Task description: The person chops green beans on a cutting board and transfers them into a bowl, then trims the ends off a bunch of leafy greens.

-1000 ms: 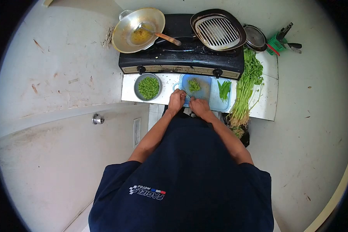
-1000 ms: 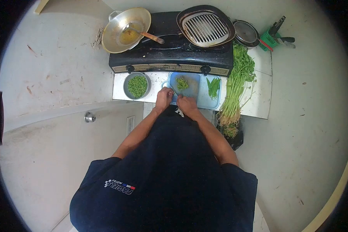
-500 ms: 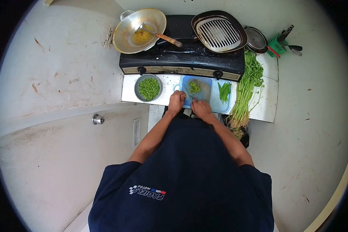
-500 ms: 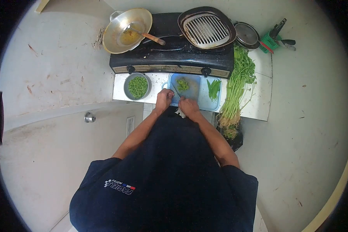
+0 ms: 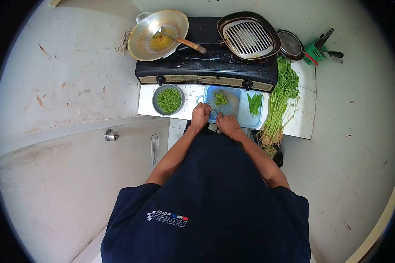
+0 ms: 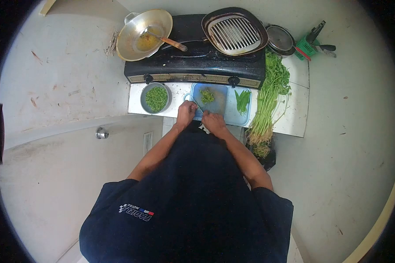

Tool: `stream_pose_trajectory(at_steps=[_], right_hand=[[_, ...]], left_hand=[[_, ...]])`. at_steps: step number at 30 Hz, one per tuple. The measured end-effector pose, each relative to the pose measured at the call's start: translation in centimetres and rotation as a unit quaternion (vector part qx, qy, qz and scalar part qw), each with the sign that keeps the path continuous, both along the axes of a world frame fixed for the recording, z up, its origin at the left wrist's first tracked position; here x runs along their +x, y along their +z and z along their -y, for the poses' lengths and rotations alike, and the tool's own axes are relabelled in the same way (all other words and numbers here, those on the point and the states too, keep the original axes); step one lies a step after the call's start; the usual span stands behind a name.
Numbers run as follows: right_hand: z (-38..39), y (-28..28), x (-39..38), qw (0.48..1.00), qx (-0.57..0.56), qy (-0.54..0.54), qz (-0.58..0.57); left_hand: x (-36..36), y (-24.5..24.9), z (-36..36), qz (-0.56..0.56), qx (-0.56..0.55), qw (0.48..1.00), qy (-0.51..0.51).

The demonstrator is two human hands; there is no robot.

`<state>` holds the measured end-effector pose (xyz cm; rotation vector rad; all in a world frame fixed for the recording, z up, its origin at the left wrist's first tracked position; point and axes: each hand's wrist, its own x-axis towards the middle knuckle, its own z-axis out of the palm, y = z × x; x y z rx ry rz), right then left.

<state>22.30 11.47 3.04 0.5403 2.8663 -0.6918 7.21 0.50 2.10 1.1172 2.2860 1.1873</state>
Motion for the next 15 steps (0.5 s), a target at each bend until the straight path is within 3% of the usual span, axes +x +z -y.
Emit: stream_pose_trajectory(at_steps=[15], right_hand=[[-0.2, -0.1, -1.1, 1.000, 0.023, 0.008, -0.009]], left_hand=[[0.1, 0.7, 0.5, -0.023, -0.006, 1.000, -0.014]])
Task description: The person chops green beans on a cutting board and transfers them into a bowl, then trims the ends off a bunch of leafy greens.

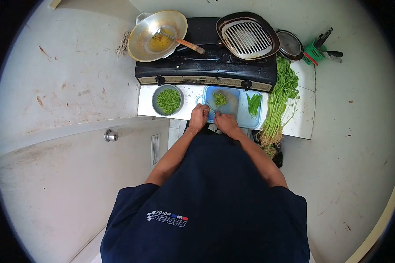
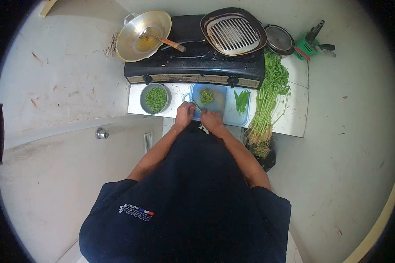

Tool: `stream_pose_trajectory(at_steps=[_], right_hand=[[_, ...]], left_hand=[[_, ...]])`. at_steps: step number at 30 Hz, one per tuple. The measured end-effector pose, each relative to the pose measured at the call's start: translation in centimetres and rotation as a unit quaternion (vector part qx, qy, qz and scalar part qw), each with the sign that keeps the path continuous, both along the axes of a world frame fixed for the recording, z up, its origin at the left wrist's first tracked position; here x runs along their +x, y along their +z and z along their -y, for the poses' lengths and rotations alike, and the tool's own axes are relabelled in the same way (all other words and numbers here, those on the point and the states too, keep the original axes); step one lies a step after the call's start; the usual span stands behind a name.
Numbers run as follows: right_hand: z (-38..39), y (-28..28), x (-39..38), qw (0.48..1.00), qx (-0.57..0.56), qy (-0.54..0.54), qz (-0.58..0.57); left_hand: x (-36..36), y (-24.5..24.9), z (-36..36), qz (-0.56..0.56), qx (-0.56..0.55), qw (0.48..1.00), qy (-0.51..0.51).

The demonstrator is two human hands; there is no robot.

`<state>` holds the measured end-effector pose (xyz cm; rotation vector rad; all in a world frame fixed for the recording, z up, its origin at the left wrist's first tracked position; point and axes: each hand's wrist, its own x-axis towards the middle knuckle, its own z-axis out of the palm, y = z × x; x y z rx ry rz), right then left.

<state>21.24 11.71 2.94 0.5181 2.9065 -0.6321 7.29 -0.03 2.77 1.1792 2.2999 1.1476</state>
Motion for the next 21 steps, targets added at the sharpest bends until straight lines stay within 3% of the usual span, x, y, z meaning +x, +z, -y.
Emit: stream_pose_trajectory(at_steps=[21], right_hand=[[-0.1, 0.1, 0.4, 0.999, -0.026, -0.030, -0.001]], left_hand=[[0.0, 0.0, 0.1, 0.010, 0.009, 1.000, 0.000]])
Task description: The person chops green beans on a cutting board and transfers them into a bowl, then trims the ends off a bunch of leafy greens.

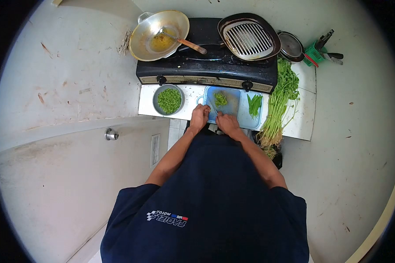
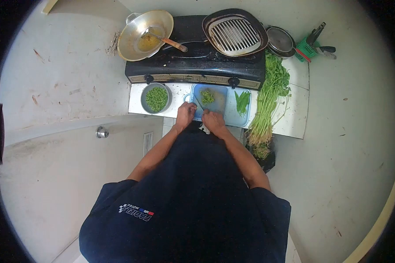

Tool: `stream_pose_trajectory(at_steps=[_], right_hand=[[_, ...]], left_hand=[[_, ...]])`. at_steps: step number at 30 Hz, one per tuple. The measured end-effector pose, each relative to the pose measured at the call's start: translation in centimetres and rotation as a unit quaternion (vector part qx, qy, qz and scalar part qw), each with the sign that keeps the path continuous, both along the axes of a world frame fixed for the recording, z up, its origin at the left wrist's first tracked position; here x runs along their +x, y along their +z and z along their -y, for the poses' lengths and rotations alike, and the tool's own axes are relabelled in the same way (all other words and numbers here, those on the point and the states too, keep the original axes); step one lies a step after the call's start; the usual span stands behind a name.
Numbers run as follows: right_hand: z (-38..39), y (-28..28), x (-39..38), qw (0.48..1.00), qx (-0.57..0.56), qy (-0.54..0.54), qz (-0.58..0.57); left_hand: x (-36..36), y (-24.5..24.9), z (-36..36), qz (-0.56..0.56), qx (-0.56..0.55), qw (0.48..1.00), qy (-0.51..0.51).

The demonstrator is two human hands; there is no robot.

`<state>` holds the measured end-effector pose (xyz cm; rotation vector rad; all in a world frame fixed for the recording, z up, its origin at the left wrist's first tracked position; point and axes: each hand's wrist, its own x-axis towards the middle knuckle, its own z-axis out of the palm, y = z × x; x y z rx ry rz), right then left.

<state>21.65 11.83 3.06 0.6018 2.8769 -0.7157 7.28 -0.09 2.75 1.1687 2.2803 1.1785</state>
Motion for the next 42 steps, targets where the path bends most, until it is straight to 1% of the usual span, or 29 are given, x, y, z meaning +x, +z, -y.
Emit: stream_pose_trajectory(at_steps=[6, 9, 10, 12, 16, 19, 22, 24, 27, 34, 37, 42], right_hand=[[0.2, 0.3, 0.4, 1.000, 0.003, 0.018, -0.003], [0.3, 0.0, 0.5, 1.000, 0.009, 0.023, -0.017], [0.4, -0.2, 0.5, 0.999, 0.011, 0.025, -0.022], [0.5, -0.2, 0.2, 1.000, 0.011, 0.020, -0.011], [0.4, -0.2, -1.0, 0.999, 0.010, 0.025, 0.029], [0.5, 0.1, -0.7, 0.999, 0.024, 0.019, 0.017], [0.5, 1.0, 0.2, 1.000, 0.007, 0.024, 0.011], [0.6, 0.4, 0.3, 1.000, 0.018, 0.021, -0.002], [0.6, -0.3, 0.1, 0.999, 0.026, 0.021, -0.020], [0.9, -0.9, -0.5, 0.997, 0.059, 0.022, -0.036], [1.0, -1.1, -0.6, 0.999, 0.018, 0.012, -0.024], [0.9, -0.7, -0.4, 1.000, 0.009, 0.015, -0.010]], left_hand=[[0.0, 0.0, 0.0, 0.012, -0.017, 1.000, 0.008], [-0.1, -0.3, 0.0, -0.027, -0.031, 0.999, 0.001], [-0.1, -0.5, 0.0, -0.017, -0.025, 1.000, 0.002], [-0.1, -0.6, 0.0, 0.001, -0.013, 1.000, 0.003], [0.0, -0.1, 0.0, 0.001, -0.009, 1.000, 0.005], [0.0, 0.0, -0.1, 0.003, -0.009, 1.000, 0.006], [-0.1, -0.3, 0.1, 0.003, -0.001, 1.000, 0.007], [0.0, -0.4, 0.1, 0.008, 0.002, 1.000, 0.007], [-0.1, -0.4, 0.0, -0.015, 0.006, 1.000, 0.002], [0.0, -1.0, 0.0, 0.004, 0.009, 1.000, 0.009], [-0.2, -0.6, 0.1, -0.001, 0.011, 1.000, 0.008], [-0.1, -0.5, 0.1, -0.008, 0.014, 1.000, 0.008]])
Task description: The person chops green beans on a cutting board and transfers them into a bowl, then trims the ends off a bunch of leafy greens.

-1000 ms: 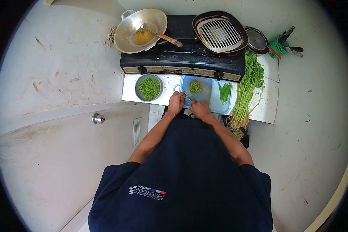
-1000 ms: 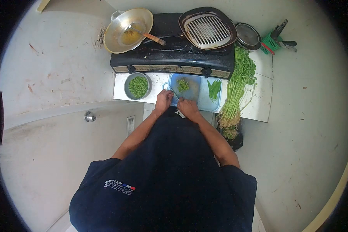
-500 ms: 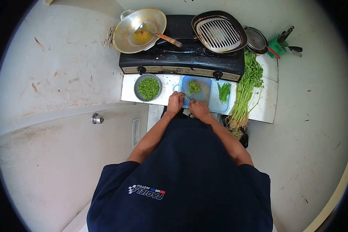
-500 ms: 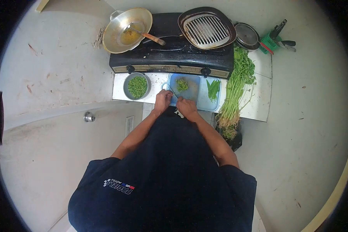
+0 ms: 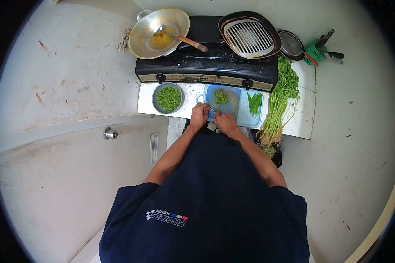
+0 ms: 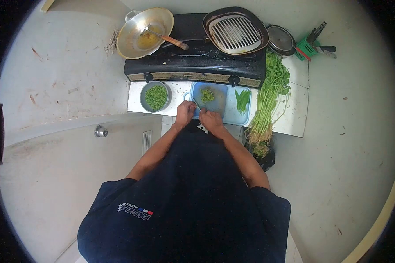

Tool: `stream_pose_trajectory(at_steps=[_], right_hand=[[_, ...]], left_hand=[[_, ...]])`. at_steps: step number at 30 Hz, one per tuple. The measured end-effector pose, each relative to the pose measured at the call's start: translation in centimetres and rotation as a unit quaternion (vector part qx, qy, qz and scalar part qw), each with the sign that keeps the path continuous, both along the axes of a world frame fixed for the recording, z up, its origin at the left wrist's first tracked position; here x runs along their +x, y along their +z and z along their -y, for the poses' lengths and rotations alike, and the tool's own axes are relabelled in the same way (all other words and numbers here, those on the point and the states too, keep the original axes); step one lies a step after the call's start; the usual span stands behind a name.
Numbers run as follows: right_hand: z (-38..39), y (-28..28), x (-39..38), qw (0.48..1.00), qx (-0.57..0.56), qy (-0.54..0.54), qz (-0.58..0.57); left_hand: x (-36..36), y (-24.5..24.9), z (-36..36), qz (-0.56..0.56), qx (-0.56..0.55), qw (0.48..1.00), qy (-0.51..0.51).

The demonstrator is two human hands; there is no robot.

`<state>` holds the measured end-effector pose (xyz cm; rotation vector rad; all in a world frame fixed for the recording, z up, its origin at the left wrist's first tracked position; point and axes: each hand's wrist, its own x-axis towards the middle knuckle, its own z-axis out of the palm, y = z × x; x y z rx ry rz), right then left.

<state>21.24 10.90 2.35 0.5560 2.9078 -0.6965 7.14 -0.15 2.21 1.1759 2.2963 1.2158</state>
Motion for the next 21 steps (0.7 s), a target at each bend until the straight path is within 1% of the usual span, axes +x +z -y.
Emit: stream_pose_trajectory(at_steps=[1, 4, 7, 10, 13, 15, 18, 21], right_hand=[[0.05, 0.16, 0.04, 1.000, -0.003, -0.001, 0.001], [0.39, 0.07, 0.08, 0.997, 0.067, 0.000, -0.030], [0.10, -0.27, -0.63, 1.000, -0.001, 0.001, -0.001], [0.15, -0.10, -0.56, 1.000, 0.008, 0.005, -0.005], [0.33, 0.10, -0.08, 0.999, 0.052, 0.010, -0.011], [0.43, 0.16, 0.22, 0.999, 0.048, 0.005, -0.002], [0.41, 0.23, 0.04, 0.999, 0.052, 0.013, 0.005], [0.24, 0.30, -0.56, 0.999, 0.044, 0.007, -0.003]], left_hand=[[0.04, -0.04, 0.01, 0.003, 0.002, 1.000, 0.003], [0.08, -0.38, -0.01, 0.009, 0.008, 1.000, 0.008], [-0.01, -0.45, -0.04, 0.008, 0.008, 1.000, 0.008], [0.03, -0.43, 0.03, 0.011, -0.001, 1.000, 0.004], [-0.03, -0.42, 0.03, 0.016, 0.003, 1.000, 0.008], [0.06, -0.52, 0.05, 0.018, 0.013, 1.000, 0.010], [-0.03, -0.69, 0.05, 0.001, -0.009, 1.000, 0.006], [0.06, -0.84, 0.04, 0.003, 0.004, 1.000, 0.004]])
